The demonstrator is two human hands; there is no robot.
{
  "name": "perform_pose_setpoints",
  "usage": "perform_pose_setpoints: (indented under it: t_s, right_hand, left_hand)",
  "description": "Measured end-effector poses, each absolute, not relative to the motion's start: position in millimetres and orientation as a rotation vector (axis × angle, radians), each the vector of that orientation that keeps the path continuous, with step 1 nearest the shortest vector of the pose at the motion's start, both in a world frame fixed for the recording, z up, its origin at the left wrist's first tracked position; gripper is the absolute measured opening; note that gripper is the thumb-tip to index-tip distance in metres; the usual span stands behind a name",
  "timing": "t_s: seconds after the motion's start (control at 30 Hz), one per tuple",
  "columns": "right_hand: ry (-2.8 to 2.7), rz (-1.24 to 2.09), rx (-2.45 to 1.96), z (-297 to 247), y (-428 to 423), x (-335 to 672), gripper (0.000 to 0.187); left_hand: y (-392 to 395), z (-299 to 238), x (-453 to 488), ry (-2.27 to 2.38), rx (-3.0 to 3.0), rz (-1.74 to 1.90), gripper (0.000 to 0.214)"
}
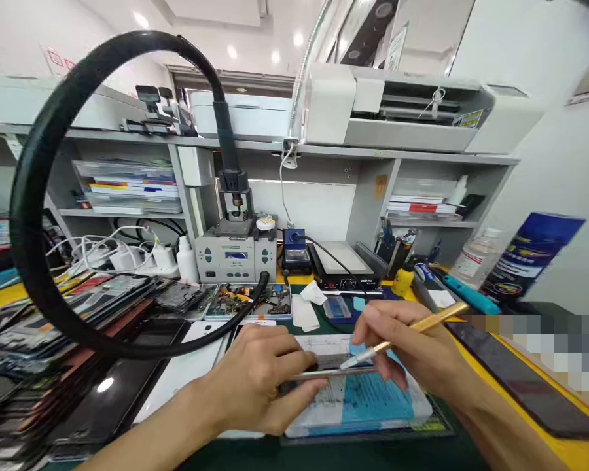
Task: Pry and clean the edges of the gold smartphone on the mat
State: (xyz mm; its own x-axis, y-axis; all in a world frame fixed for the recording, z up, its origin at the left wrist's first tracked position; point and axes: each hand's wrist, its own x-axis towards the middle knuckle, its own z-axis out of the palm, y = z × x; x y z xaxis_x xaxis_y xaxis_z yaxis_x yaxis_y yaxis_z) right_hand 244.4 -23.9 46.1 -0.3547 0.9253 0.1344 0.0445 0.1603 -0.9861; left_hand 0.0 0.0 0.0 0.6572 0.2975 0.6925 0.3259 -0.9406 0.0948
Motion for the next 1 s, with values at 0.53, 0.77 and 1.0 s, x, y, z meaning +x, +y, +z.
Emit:
perform_pose_setpoints:
  t_s: [0.53, 0.77, 1.0]
  right_hand:
    - [-1.881, 1.104, -1.002, 52.8, -27.8, 242.4, 0.031]
    - [-1.920, 1.084, -1.028, 53.3, -28.6, 242.0, 0.032]
    - [-1.928, 1.061, -1.024, 51.5, -28.0, 241.8, 0.033]
  left_hand:
    - [3.1, -1.1, 1.7, -0.522, -2.815, -1.150, 0.014]
    - [2.0, -1.9, 2.0, -0.502, -2.788, -1.178, 0.014]
    - [1.7, -2.0, 1.8, -0.504, -2.796, -1.175, 0.014]
